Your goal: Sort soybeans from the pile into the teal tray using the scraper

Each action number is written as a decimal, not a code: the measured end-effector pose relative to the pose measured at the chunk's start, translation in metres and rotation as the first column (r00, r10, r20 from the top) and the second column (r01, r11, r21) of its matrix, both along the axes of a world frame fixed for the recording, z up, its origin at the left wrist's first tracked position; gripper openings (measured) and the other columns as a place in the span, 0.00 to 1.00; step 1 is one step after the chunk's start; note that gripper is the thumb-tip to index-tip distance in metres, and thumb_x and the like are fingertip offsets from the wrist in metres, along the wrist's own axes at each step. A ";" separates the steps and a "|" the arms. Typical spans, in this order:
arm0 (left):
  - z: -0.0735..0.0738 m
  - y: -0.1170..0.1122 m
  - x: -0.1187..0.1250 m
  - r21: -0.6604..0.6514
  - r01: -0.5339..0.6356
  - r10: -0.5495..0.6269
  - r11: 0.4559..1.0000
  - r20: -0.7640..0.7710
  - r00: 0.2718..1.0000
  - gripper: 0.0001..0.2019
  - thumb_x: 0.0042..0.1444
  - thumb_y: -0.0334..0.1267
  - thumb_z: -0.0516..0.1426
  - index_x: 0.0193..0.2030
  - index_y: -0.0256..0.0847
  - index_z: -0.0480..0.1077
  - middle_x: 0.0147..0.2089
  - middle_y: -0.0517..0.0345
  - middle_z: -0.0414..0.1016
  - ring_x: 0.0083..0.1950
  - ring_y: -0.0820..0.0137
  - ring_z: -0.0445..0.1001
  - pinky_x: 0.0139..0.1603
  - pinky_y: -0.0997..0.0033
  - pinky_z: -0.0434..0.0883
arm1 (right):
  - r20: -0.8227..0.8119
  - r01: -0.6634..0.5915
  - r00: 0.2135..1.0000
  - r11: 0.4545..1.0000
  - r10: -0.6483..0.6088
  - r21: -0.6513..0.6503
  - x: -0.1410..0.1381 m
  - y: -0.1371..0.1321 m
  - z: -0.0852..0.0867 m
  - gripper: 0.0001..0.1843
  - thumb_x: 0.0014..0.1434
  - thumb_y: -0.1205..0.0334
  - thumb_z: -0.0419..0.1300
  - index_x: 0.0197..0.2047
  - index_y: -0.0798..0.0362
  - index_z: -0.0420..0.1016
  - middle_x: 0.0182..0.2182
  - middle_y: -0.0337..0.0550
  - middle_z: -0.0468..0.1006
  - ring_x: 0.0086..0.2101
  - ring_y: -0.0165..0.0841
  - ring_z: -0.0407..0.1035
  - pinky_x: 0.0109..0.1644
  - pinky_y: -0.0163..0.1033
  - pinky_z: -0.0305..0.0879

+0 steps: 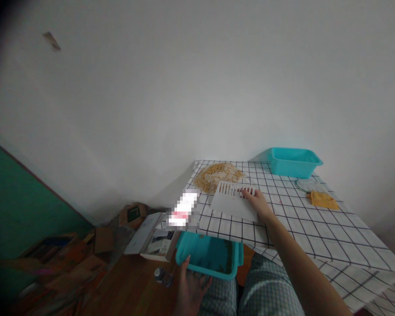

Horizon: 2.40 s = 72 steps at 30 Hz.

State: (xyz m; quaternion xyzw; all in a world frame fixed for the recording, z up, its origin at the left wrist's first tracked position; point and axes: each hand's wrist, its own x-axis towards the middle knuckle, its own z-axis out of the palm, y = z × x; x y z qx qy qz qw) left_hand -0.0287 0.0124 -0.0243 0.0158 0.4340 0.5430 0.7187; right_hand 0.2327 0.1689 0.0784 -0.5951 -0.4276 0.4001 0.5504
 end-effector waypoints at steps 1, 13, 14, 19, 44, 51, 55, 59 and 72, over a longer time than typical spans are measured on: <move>0.000 0.000 0.000 -0.006 0.000 0.000 1.000 0.001 1.000 0.34 0.45 0.54 0.58 0.59 0.53 0.55 0.61 0.50 0.64 0.54 0.53 0.70 0.44 0.58 0.70 | -0.001 -0.003 1.000 1.000 0.003 -0.029 -0.001 -0.002 0.001 0.17 0.46 0.47 0.63 0.29 0.53 0.73 0.24 0.44 0.78 0.24 0.37 0.71 0.23 0.37 0.64; -0.001 0.000 -0.001 -0.030 -0.002 0.002 1.000 0.003 1.000 0.35 0.44 0.55 0.58 0.60 0.54 0.54 0.60 0.50 0.64 0.53 0.52 0.70 0.44 0.57 0.71 | -0.193 -0.293 0.941 0.955 0.280 -0.042 -0.008 -0.015 0.006 0.17 0.48 0.50 0.64 0.36 0.53 0.72 0.27 0.43 0.79 0.24 0.35 0.72 0.24 0.36 0.67; -0.002 0.000 -0.001 -0.026 0.004 -0.003 1.000 0.005 1.000 0.35 0.44 0.55 0.58 0.60 0.54 0.54 0.60 0.50 0.65 0.54 0.52 0.70 0.44 0.57 0.70 | -0.211 -0.262 0.945 0.964 0.251 -0.030 -0.007 -0.013 0.005 0.16 0.48 0.50 0.64 0.35 0.52 0.72 0.27 0.42 0.79 0.24 0.35 0.72 0.25 0.37 0.67; -0.004 -0.002 -0.002 -0.016 -0.001 0.001 1.000 0.000 1.000 0.34 0.45 0.55 0.58 0.60 0.54 0.55 0.61 0.50 0.64 0.54 0.53 0.69 0.46 0.56 0.70 | -0.201 -0.056 0.977 0.997 0.067 0.061 0.001 0.001 0.006 0.17 0.48 0.48 0.62 0.33 0.53 0.73 0.26 0.43 0.79 0.25 0.37 0.73 0.26 0.37 0.66; 0.006 0.001 0.002 -0.054 0.001 -0.002 0.999 -0.009 1.000 0.34 0.44 0.54 0.59 0.59 0.52 0.56 0.59 0.49 0.65 0.52 0.52 0.70 0.42 0.58 0.71 | 0.080 0.160 0.981 0.973 -0.175 0.165 0.015 0.013 -0.002 0.21 0.46 0.44 0.60 0.30 0.56 0.77 0.24 0.44 0.78 0.27 0.38 0.71 0.26 0.35 0.60; 0.003 0.001 0.001 -0.066 0.002 -0.001 0.998 0.003 1.000 0.34 0.44 0.54 0.59 0.59 0.53 0.56 0.60 0.51 0.65 0.53 0.52 0.69 0.43 0.58 0.71 | -0.039 0.131 0.991 0.990 -0.129 0.047 0.015 0.014 -0.003 0.22 0.46 0.45 0.61 0.32 0.57 0.77 0.22 0.44 0.78 0.23 0.38 0.72 0.24 0.37 0.63; 0.004 -0.001 0.001 -0.046 0.002 -0.002 0.999 0.012 1.000 0.34 0.44 0.54 0.59 0.58 0.53 0.56 0.57 0.51 0.67 0.51 0.53 0.71 0.43 0.58 0.70 | -0.099 -0.035 0.994 0.999 0.036 0.010 0.022 0.018 0.006 0.20 0.45 0.46 0.63 0.32 0.55 0.76 0.25 0.45 0.80 0.23 0.38 0.72 0.24 0.39 0.66; 0.006 0.002 0.002 -0.136 -0.020 0.024 0.990 0.024 0.999 0.30 0.45 0.53 0.58 0.56 0.51 0.59 0.50 0.52 0.71 0.45 0.56 0.74 0.38 0.61 0.70 | -0.193 -0.156 0.969 0.988 0.152 -0.007 0.049 0.026 0.019 0.20 0.47 0.46 0.64 0.36 0.54 0.76 0.30 0.48 0.81 0.25 0.39 0.73 0.26 0.39 0.67; 0.004 0.020 0.025 -0.253 -0.006 0.008 0.967 0.007 1.000 0.32 0.44 0.55 0.57 0.57 0.51 0.58 0.52 0.50 0.70 0.41 0.57 0.74 0.33 0.62 0.69 | -0.112 0.152 0.983 0.986 -0.145 0.061 0.031 0.037 -0.014 0.22 0.45 0.43 0.62 0.32 0.54 0.77 0.24 0.44 0.80 0.25 0.40 0.73 0.26 0.39 0.66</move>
